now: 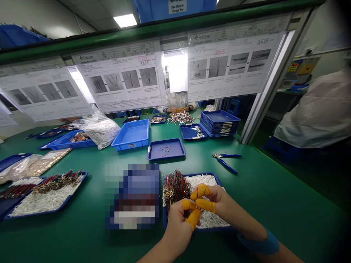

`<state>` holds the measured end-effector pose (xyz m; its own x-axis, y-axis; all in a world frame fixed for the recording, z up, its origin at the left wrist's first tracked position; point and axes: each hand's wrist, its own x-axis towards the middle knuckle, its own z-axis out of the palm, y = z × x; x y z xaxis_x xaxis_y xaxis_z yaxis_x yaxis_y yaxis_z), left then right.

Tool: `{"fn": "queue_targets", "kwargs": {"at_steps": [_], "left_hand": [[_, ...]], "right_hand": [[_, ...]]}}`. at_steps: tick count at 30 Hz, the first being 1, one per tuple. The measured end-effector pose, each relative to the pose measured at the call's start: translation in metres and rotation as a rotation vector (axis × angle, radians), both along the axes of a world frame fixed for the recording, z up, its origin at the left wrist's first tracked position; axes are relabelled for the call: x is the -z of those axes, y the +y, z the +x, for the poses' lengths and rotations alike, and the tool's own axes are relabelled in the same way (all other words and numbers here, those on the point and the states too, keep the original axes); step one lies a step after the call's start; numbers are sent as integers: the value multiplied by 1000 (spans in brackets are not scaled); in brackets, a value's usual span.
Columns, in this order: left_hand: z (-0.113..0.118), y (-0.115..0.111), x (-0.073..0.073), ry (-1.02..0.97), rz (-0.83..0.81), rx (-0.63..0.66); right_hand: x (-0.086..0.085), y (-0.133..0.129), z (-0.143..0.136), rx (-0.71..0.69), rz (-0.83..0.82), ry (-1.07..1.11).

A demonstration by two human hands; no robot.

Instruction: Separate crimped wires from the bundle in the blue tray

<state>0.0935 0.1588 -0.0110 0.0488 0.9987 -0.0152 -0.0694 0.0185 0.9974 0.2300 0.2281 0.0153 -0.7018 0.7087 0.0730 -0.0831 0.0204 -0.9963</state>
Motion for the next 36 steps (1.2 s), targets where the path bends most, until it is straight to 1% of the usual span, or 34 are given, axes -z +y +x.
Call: {"fn": "queue_targets", "kwargs": {"at_steps": [2,5,7,11,13,16,18,21,24,26,29,34,36], "left_hand": [[0,0,-1,53,26,-19],[-2,2,-2,198,60,-89],[-2,2,-2,249,92,-91],[-1,1,0,218,142,-74],[-1,0,-1,231,143,-91],[-1,-1,-3,239,136,-79],[-2,0,-4,192,111,-87],[-3,1,-3,59,48,-109],[-2,3,0,9,30,-106],[-1,4,2,17,28,-100],[0,4,6,44,33,-106],[-2,5,8,54,44,-128],[-3,4,7,90,63,-126]], "right_hand": [[3,1,-2,20,14,6],[6,4,0,79,-16,40],[7,5,0,105,-32,53],[11,2,-2,104,17,-2],[13,0,-5,98,51,-31],[12,-3,-6,82,67,-60],[9,-2,-4,79,62,-73],[4,-1,0,121,61,-56],[2,0,2,166,149,-82],[2,0,2,170,225,-122],[4,-1,-1,167,291,-145],[3,-2,-1,156,305,-127],[3,-3,0,143,297,-120]]}}
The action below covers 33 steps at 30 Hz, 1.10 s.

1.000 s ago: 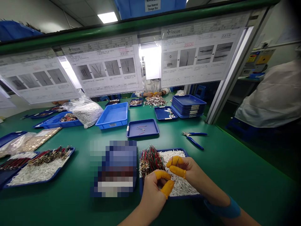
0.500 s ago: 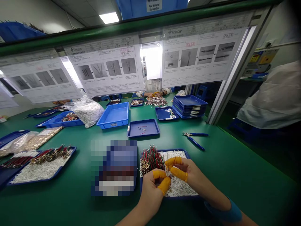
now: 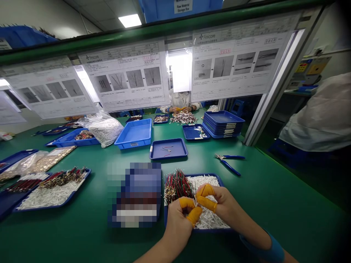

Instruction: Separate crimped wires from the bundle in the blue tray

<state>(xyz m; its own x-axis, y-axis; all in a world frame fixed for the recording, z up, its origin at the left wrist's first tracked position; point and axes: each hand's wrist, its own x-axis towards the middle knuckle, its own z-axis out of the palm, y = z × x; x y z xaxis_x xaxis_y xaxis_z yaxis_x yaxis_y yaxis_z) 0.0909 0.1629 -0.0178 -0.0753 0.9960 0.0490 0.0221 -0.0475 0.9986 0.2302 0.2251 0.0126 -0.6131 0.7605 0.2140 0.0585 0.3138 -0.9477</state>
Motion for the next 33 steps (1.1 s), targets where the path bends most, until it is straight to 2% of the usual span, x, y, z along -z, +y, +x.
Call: {"fn": "queue_targets", "kwargs": {"at_steps": [8,18,21,24,26,29,31,33], "left_hand": [[0,-2,-5,104,67,-23],[-1,-3,-9,243,154,-42],[-4,-4,-12,295,195,-31],[-4,-6,-18,189,161,75],[-4,-6,-21,14,79,215],[-2,-6,-21,-274,-57,404],[-1,-6,-18,-357,-97,424],[0,-6,-16,-325,-106,374]], "right_hand": [[-2,0,0,42,44,-50],[4,0,-1,56,140,-63],[1,-2,-2,79,112,-45],[-1,-4,-2,-11,-31,39],[2,-5,-2,-86,-136,115],[9,-6,-2,-79,-162,150],[11,-6,-2,-44,-112,138],[10,-6,-2,-16,-21,123]]}}
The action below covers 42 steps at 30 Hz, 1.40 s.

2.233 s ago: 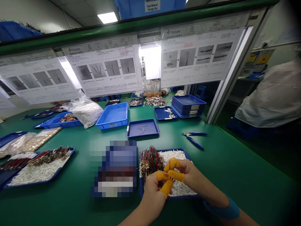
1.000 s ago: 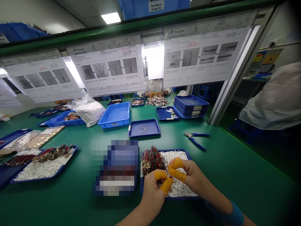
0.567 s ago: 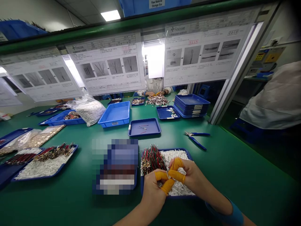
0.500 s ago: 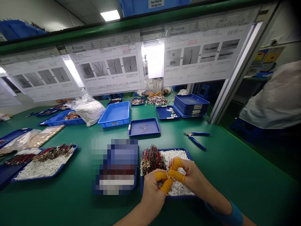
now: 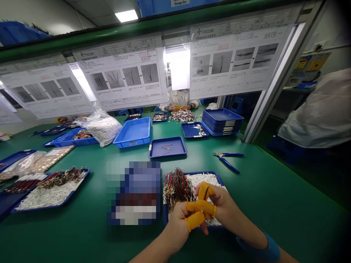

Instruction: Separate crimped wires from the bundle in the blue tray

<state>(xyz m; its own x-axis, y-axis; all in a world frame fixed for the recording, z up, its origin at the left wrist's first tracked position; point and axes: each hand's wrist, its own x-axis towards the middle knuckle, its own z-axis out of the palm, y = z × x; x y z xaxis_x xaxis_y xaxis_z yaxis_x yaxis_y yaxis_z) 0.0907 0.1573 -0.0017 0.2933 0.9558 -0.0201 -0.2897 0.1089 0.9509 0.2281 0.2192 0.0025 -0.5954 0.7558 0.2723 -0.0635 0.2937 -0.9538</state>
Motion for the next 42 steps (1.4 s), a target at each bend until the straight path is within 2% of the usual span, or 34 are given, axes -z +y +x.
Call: {"fn": "queue_targets", "kwargs": {"at_steps": [3,8,12,18,23,26,30,33,36,42], "left_hand": [[1,0,1,166,80,-106],[-1,-2,1,462,311,-240],[-2,-2,3,527,364,-333],[0,0,0,418,219,-232],[-3,-1,-3,626,351,-225],[-4,-2,-5,734,448,-166],[-5,-3,-9,775,560,-122],[-5,-2,-9,763,560,-102],[-7,-1,-7,793,566,-172],[-20,-7,-16,1022,846,-422]], "right_hand": [[-6,0,0,66,158,-35],[-11,0,-1,135,259,-94],[-5,0,-2,274,446,-186],[-4,-2,-2,172,434,-165],[-8,-1,-2,200,372,-129],[-9,-1,-3,253,419,-152],[-8,-2,-3,275,491,-135],[-8,0,0,259,530,-112],[-7,5,2,241,593,-107],[-6,6,5,249,674,-138]]}}
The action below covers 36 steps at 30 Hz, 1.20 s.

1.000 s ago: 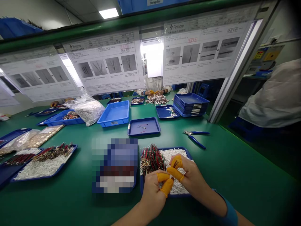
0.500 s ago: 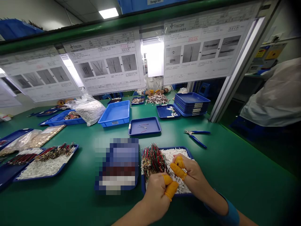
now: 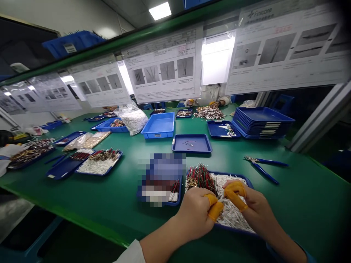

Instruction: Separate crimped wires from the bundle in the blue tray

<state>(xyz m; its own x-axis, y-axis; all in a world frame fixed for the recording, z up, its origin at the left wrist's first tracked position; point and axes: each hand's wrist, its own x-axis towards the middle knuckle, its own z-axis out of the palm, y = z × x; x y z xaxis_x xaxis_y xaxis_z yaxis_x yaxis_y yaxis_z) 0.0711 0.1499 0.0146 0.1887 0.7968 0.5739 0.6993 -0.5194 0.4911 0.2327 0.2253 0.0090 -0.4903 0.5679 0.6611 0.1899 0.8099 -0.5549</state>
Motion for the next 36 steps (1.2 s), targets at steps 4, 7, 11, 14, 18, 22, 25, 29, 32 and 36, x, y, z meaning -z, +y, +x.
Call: {"fn": "queue_targets", "kwargs": {"at_steps": [4,7,11,14,18,22,25,29,32,36], "left_hand": [[-31,-19,0,30,66,-226],[-69,-37,16,150,66,-490],[-112,-54,40,352,58,-804],[-123,-59,50,384,67,-859],[-125,-62,52,406,47,-902],[-129,-67,44,252,15,-878],[-130,-67,32,96,5,-854],[-125,-60,17,38,14,-820],[-123,-56,17,95,-32,-820],[-127,-57,29,118,-126,-861]], "right_hand": [[-3,-3,1,13,64,-41],[-2,-4,0,39,95,-55],[1,-4,-2,39,119,-95],[4,-2,-3,48,128,-107],[6,1,-2,75,130,-102],[9,2,-2,80,63,-137],[14,3,-3,124,-95,-218],[17,3,-5,186,-278,-333],[15,3,-5,222,-336,-439],[14,1,-4,242,-329,-556]]}}
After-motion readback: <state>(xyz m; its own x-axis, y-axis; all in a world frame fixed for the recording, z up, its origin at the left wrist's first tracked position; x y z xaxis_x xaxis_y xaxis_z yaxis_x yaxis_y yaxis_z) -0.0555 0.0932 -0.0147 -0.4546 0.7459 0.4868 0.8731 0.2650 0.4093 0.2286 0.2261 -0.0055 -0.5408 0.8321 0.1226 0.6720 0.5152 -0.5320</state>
